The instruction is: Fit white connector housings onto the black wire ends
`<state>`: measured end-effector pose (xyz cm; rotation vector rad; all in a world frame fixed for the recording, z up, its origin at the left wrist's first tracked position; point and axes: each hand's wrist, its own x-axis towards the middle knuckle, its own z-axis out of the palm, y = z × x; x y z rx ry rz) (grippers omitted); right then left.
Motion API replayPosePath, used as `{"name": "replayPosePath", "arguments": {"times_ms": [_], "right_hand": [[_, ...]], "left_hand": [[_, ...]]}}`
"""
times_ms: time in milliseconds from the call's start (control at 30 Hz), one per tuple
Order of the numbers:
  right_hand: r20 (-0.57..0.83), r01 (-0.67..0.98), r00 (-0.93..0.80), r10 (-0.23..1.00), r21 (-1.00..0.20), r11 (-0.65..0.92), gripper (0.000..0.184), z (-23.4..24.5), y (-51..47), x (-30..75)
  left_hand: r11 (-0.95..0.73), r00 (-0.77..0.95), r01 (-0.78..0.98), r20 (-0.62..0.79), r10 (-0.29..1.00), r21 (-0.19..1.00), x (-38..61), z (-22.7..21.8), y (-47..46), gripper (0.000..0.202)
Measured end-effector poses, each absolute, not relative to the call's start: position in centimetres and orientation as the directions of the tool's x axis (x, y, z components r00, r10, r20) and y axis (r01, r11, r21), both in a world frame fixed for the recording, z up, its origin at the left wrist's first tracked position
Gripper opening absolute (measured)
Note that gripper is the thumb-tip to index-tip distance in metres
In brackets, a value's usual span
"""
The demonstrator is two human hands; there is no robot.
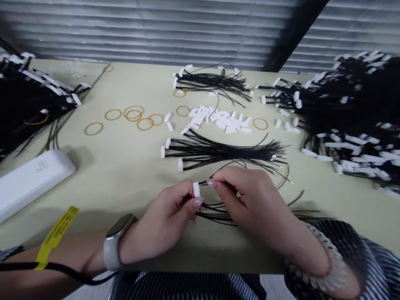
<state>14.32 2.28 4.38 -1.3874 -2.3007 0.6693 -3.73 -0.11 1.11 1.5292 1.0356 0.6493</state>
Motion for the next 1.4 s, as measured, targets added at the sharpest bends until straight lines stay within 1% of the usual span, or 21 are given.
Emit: {"name": "replayPosePath", "arguments": {"times_ms": [233,433,567,800,1000,1233,1400], "right_hand": [[0.090,0.679,-0.479,0.873,-0.592,0.434,0.022,4.2,2.1,13.9],[0.075,0.724,-0.458,0.886,-0.546,0.421,0.024,4.0,1.9,13.8],[0.051,0.727,-0.458,0.887,-0.552,0.407,0.025,4.1,2.1,13.9],[0.062,0.685,-0.479,0.876,-0.598,0.417,0.025,4.5,2.4,14.3],[0.095,0.671,-0.454,0.886,-0.618,0.410,0.025,4.7,2.5,14.8],[0.092,0.660,-0.463,0.881,-0.628,0.412,0.026,4.5,2.4,14.3],[0.061,0.648,-0.493,0.868,-0.641,0.413,0.027,4.6,2.4,14.3]], "left_hand": [[0.001,0.488,0.289,-0.148,0.860,0.957,-3.8,1.3,-0.1,0.020],[-0.031,0.478,0.324,-0.135,0.868,0.946,-3.6,1.3,0.0,0.022],[-0.029,0.460,0.333,-0.135,0.877,0.943,-3.6,1.5,-0.1,0.022],[0.014,0.489,0.212,-0.119,0.864,0.977,-3.7,1.9,0.1,0.022],[0.089,0.452,0.200,-0.172,0.875,0.976,-3.8,1.8,0.2,0.025],[0.033,0.483,0.202,-0.128,0.866,0.979,-3.7,1.7,0.2,0.025],[0.030,0.490,0.205,-0.129,0.862,0.978,-3.7,1.6,0.3,0.023]]}}
